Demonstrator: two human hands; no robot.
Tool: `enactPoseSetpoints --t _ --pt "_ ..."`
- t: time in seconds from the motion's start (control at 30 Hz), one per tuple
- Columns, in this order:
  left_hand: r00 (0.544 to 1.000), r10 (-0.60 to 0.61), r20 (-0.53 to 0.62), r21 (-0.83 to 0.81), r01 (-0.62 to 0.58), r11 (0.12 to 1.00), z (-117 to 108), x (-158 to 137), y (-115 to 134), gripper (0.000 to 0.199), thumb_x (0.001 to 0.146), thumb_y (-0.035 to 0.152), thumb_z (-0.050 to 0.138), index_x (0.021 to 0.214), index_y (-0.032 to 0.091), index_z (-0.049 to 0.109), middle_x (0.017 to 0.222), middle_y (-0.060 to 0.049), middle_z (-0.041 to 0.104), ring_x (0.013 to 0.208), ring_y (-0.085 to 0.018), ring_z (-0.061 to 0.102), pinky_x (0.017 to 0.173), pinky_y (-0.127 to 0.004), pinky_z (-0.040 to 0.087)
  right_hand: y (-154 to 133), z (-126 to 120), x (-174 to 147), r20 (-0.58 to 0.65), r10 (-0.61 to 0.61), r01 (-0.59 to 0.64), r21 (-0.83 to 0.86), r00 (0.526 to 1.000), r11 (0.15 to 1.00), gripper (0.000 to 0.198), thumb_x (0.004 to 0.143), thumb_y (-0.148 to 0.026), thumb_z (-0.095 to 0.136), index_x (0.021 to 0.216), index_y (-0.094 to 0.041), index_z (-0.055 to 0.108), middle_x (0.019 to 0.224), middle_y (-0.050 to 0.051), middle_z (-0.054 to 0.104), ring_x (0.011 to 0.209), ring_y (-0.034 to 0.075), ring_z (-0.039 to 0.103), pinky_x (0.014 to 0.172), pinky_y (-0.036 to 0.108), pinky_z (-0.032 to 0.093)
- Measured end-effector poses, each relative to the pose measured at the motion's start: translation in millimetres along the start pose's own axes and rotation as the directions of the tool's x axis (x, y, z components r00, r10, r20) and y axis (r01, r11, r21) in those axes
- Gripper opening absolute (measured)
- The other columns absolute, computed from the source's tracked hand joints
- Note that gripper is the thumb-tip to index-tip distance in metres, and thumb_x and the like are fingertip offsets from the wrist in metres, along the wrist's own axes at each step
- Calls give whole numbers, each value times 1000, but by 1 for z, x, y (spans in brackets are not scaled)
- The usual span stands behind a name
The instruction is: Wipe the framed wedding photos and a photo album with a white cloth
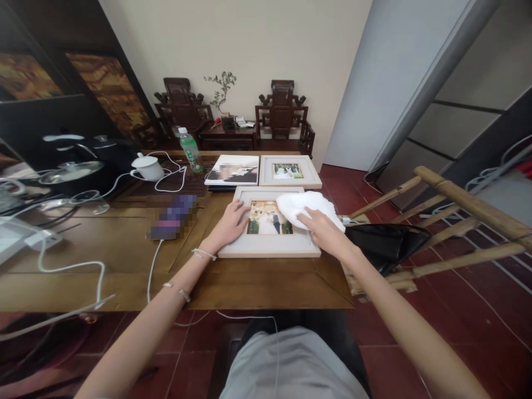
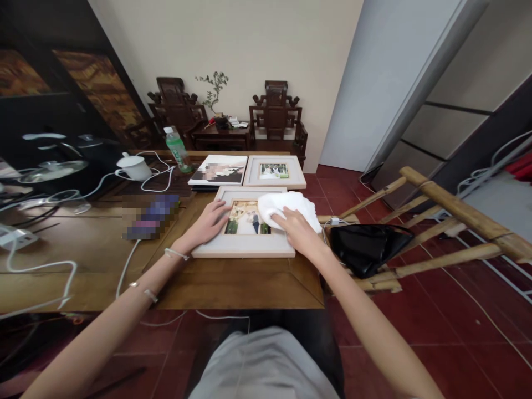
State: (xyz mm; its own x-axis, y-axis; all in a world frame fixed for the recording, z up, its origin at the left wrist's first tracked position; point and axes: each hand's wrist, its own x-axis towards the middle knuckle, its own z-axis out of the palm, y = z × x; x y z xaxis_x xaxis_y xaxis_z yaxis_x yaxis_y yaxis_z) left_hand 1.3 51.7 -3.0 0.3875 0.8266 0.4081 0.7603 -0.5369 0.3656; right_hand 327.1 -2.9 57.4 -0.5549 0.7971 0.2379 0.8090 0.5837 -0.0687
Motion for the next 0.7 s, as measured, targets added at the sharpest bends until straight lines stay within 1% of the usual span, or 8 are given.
enactPoseSetpoints --t 0.13,0.23,0.3,0.4,0.47,0.53,0.6,0.7 --pt "1000 10 -14 -11 -10 1000 4 5 0 38 100 33 41 128 16 61 141 -17 55 146 -33 37 120 -57 32 -1 9 -19 -47 -50 49 -15 998 999 74 67 12 36 132 -17 59 138 17 60 140 27 46 113 50 38" --pt "1000 6 -10 -28 -7 1000 5 4 6 39 101 34 41 127 14 63 143 -18 55 146 -33 38 120 -55 33 -4 2 -31 -38 -52 52 -16 998 999 71 68 10 37 132 -15 58 140 21 58 137 29 50 109 49 43" --pt "1000 -2 0 -42 3 999 6 3 9 40 101 34 41 126 13 63 144 -19 54 145 -33 41 120 -54 34 -5 -7 -31 -5 -20 20 -12 1000 1000 67 70 8 38 130 -13 58 137 23 59 128 32 57 100 47 49" --pt "1000 -14 20 -52 15 999 6 3 11 42 100 35 42 130 13 61 145 -18 54 146 -32 40 121 -53 34 -5 -16 -14 -14 29 -29 -12 999 1000 63 73 7 40 131 -13 57 133 24 62 119 32 61 93 44 53" --pt "999 -18 26 -52 19 998 6 3 11 45 99 35 42 132 10 59 146 -20 54 147 -32 38 122 -52 32 -4 -14 6 -65 26 -29 -46 998 999 67 73 8 40 134 -13 55 141 24 57 129 33 56 100 47 49" --pt "999 -22 29 -50 24 998 5 2 12 47 99 35 42 134 8 58 146 -21 53 148 -33 37 122 -51 31 -2 -7 30 -95 -10 2 -88 995 996 72 71 11 39 136 -14 55 150 23 50 141 32 45 111 51 40" --pt "999 -32 24 -53 33 998 3 -1 14 48 99 35 43 134 7 58 147 -22 52 148 -32 37 122 -51 31 1 3 52 -77 -46 38 -107 996 994 75 71 13 38 137 -17 56 153 18 49 146 30 38 117 54 33" --pt "999 -49 -1 -72 49 996 0 -10 19 48 98 37 45 133 7 59 147 -21 53 145 -31 42 122 -51 33 4 19 69 -22 -52 49 -117 998 992 76 72 14 38 138 -20 55 154 14 50 147 30 38 117 56 32"
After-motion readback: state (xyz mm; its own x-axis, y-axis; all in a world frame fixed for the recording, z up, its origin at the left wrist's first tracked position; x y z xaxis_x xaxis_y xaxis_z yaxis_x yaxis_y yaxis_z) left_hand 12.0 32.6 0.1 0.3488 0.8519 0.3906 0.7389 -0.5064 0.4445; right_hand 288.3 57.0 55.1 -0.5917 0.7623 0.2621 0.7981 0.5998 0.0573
